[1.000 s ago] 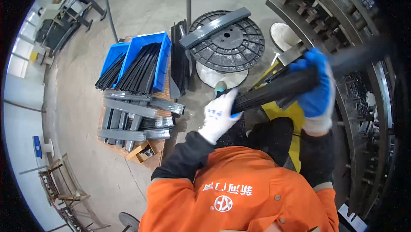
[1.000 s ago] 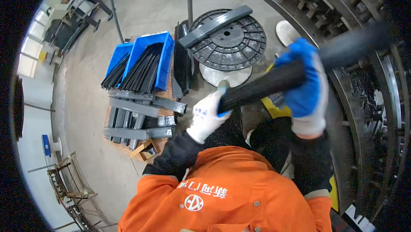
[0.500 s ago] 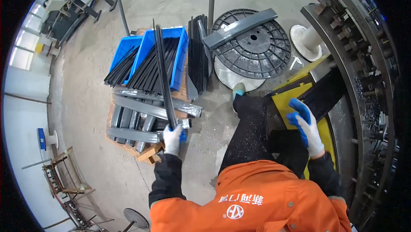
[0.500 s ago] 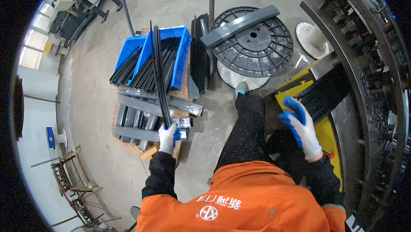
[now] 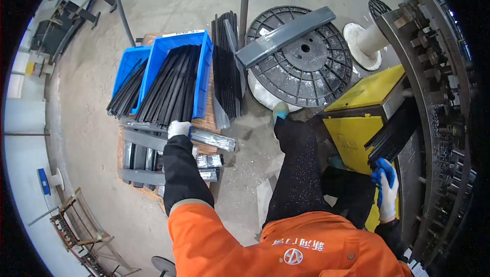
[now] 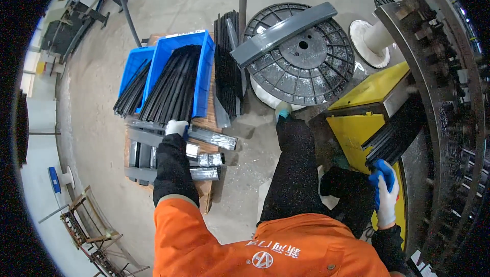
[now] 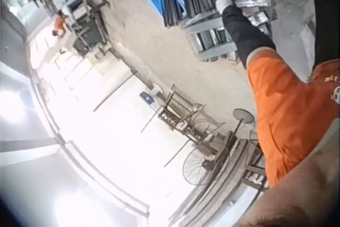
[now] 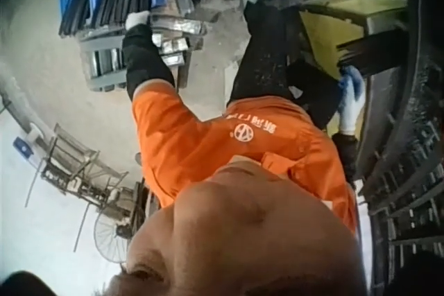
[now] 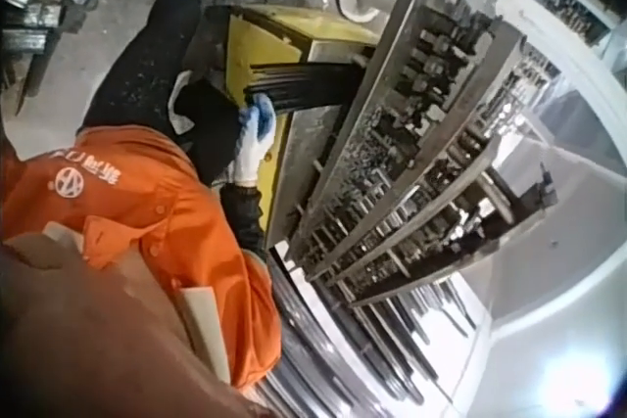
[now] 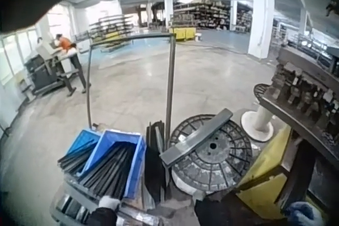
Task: Operating an industrial bending machine to shape metal strips and organizing them into storage bins.
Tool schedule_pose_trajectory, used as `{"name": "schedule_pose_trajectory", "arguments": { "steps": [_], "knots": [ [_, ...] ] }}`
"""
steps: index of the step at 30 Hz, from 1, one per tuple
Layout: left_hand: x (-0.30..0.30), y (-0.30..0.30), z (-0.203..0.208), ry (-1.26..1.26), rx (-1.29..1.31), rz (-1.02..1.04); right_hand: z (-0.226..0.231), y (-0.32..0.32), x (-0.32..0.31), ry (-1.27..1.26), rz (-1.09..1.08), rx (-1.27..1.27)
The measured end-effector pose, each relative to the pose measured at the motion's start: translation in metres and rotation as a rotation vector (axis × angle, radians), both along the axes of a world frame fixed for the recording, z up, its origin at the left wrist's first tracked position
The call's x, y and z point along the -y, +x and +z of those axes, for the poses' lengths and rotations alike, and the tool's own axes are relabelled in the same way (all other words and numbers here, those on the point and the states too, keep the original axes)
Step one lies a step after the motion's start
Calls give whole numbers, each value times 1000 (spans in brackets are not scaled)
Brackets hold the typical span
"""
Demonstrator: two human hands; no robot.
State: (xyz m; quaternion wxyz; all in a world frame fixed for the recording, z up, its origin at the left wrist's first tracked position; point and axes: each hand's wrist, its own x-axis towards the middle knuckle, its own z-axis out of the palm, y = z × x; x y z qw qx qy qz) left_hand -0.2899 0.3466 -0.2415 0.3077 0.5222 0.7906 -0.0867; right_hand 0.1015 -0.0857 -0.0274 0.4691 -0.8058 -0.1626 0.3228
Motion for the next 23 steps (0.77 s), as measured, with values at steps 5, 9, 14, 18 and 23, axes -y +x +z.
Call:
{"name": "schedule_pose_trajectory", "arguments": {
  "steps": [5, 9, 14, 18, 23],
  "knots": [
    [-40, -34, -14, 194, -336, -246, 2, -7, -1, -73, -16, 190],
    [-29, -15, 26, 280, -503, -228, -5, -2, -5, -57, 42, 220],
    [19, -75, -42, 413, -330, -110, -13, 3, 16, 28, -199, 91],
    [148, -67, -104, 34, -33, -169, -29, 17, 37, 189, -377, -71],
    [283, -16, -131, -305, 266, -468, -60, 41, 72, 209, -62, -291]
  ]
}}
